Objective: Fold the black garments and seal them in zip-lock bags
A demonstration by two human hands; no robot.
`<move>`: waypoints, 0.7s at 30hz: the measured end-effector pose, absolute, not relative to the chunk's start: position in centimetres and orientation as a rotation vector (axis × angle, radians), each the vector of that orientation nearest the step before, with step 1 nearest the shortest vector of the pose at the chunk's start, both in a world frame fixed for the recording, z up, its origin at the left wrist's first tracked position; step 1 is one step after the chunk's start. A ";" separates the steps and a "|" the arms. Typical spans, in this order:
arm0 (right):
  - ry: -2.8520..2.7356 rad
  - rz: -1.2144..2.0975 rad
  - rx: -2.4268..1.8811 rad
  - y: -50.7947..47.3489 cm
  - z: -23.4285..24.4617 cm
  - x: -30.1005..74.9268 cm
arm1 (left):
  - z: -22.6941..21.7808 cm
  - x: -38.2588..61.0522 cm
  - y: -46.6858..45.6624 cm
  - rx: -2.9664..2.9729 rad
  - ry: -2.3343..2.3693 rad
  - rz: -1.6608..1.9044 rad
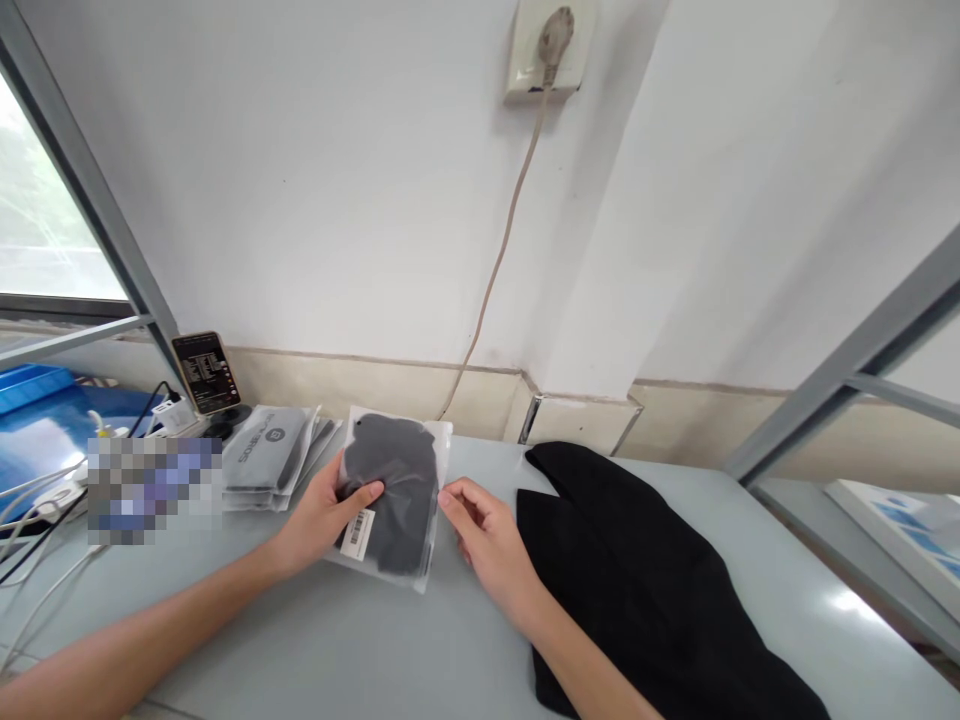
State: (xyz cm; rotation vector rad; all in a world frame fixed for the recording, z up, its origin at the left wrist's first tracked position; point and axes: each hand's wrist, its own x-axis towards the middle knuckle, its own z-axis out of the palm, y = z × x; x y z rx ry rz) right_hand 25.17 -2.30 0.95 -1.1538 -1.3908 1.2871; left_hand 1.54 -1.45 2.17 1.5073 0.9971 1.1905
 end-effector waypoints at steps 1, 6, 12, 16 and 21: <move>-1.394 1.288 -1.161 -2.3 0.9 25.2 | 2.2 1.4 -1.3 1.487 1.012 1.217; -1.416 1.266 -1.185 -2.4 1.1 25.5 | 2.6 0.6 -0.7 1.504 1.141 1.367; -1.381 1.247 -1.212 -2.5 1.1 25.4 | 4.4 -0.7 -0.3 1.641 1.418 1.648; -1.331 1.188 -1.244 -2.1 0.7 25.5 | 7.2 -3.9 0.8 1.825 1.665 1.418; -1.276 1.141 -1.302 -1.7 0.4 25.9 | 10.1 -9.6 2.6 1.873 2.035 1.464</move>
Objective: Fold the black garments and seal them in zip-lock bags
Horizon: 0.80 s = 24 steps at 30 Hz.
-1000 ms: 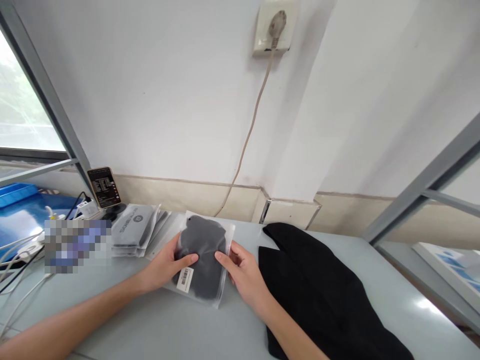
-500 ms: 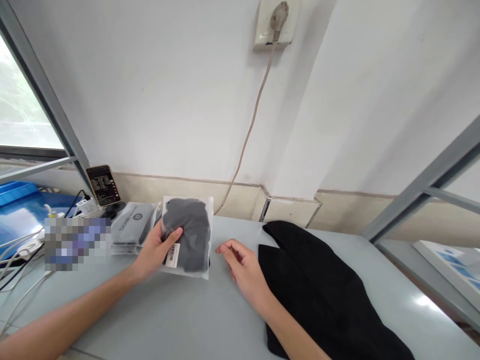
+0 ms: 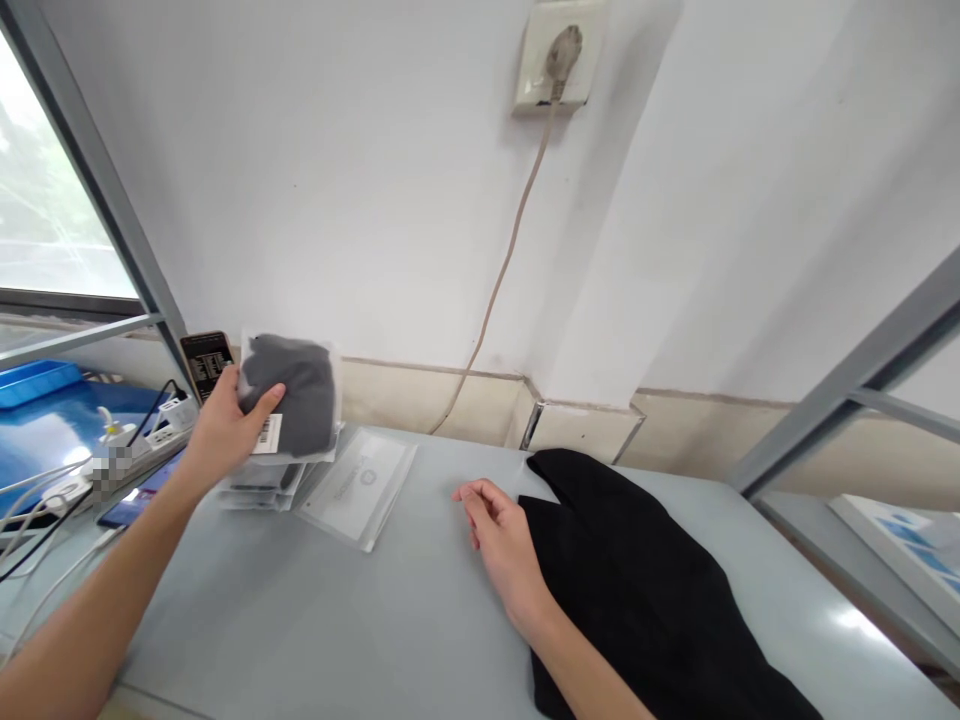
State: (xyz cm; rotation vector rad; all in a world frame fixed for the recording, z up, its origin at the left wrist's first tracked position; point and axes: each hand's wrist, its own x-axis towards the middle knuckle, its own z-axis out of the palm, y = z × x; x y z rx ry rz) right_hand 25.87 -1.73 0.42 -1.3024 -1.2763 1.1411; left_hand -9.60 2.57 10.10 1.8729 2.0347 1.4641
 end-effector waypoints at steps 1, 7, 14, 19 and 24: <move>-1.279 1.137 -1.306 -1.7 0.4 25.9 | 10.3 -10.6 2.9 1.890 2.057 1.432; -1.369 1.119 -1.315 -1.8 0.7 25.5 | 9.3 -14.0 4.0 1.976 2.127 1.020; -1.471 1.198 -1.370 -2.1 0.9 25.2 | 8.1 -14.6 4.0 2.055 2.224 0.616; -1.528 1.207 -1.355 -2.1 0.6 25.3 | 7.4 -14.3 3.9 2.016 2.397 0.353; -1.537 1.191 -1.344 -2.0 0.3 25.4 | 7.2 -14.1 3.5 1.970 2.553 0.237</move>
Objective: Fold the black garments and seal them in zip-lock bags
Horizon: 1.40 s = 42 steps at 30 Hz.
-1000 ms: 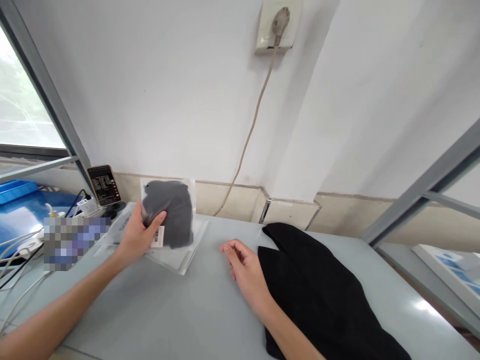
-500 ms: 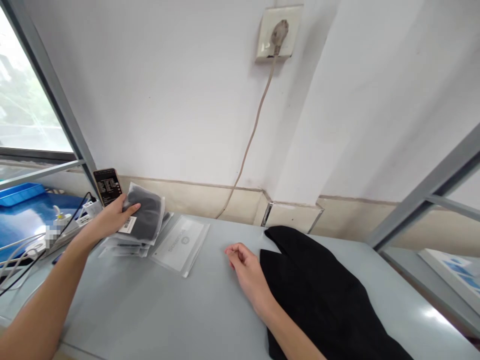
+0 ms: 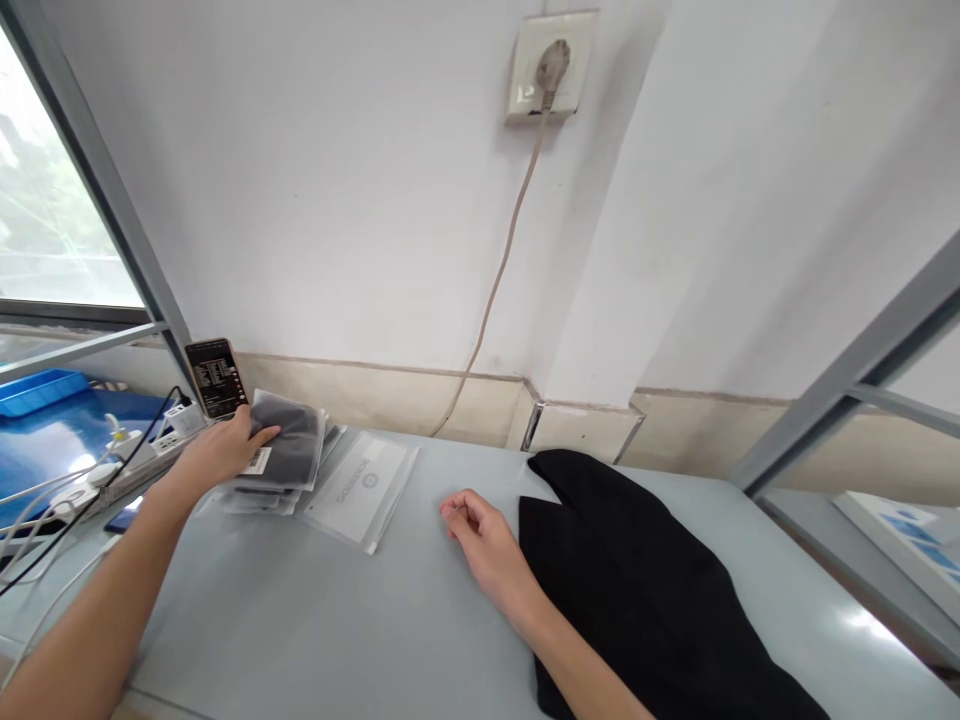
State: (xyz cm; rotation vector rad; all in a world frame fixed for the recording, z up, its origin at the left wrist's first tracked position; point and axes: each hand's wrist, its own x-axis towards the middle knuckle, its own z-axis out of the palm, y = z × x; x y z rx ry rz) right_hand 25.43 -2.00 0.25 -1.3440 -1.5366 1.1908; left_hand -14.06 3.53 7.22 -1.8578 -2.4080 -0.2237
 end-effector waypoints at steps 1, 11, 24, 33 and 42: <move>-1.539 1.186 -1.334 -1.9 0.1 25.4 | 7.2 -14.0 3.4 -1.848 -2.403 -0.203; -1.532 1.182 -1.309 -1.5 -0.9 25.5 | 6.8 -12.5 3.0 -1.911 -2.065 -0.315; -1.567 1.172 -1.301 -1.4 -1.0 25.7 | 4.8 -9.8 3.2 -2.032 -2.184 -0.351; -1.556 1.191 -1.310 -1.4 -1.1 25.6 | 4.6 -10.0 3.2 -2.041 -2.231 -0.283; -1.549 1.210 -1.311 -1.7 -0.2 25.5 | 4.2 -9.2 3.0 -1.979 -2.031 -0.233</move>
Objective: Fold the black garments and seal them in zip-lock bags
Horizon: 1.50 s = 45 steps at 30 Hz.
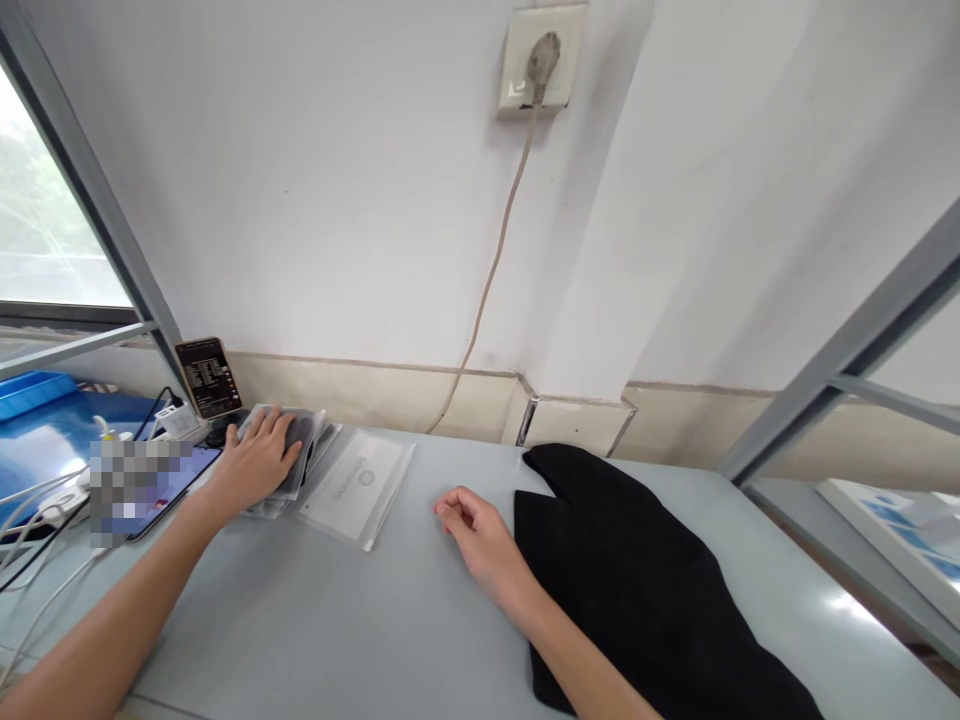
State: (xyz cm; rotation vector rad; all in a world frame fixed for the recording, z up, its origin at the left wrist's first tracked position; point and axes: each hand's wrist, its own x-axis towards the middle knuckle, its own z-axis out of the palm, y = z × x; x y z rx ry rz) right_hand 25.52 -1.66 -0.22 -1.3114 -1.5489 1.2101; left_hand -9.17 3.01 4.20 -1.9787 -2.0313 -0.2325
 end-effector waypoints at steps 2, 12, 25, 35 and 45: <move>-1.546 1.207 -1.306 -1.7 -0.1 25.5 | 4.3 -8.4 2.9 -2.011 -1.880 -0.335; -1.676 0.830 -1.462 0.2 1.1 28.9 | 1.9 0.2 -1.3 -2.900 -1.060 -0.609; -1.992 -0.186 -2.290 2.3 0.2 34.0 | 0.3 -1.2 0.3 -2.401 -1.404 -0.549; -1.990 -0.414 -2.396 2.1 -0.1 34.6 | 1.2 -1.6 0.2 -2.283 -1.438 -0.465; -2.088 -0.396 -2.255 2.5 -1.1 33.9 | 3.0 -3.7 1.0 -2.173 -1.626 -0.323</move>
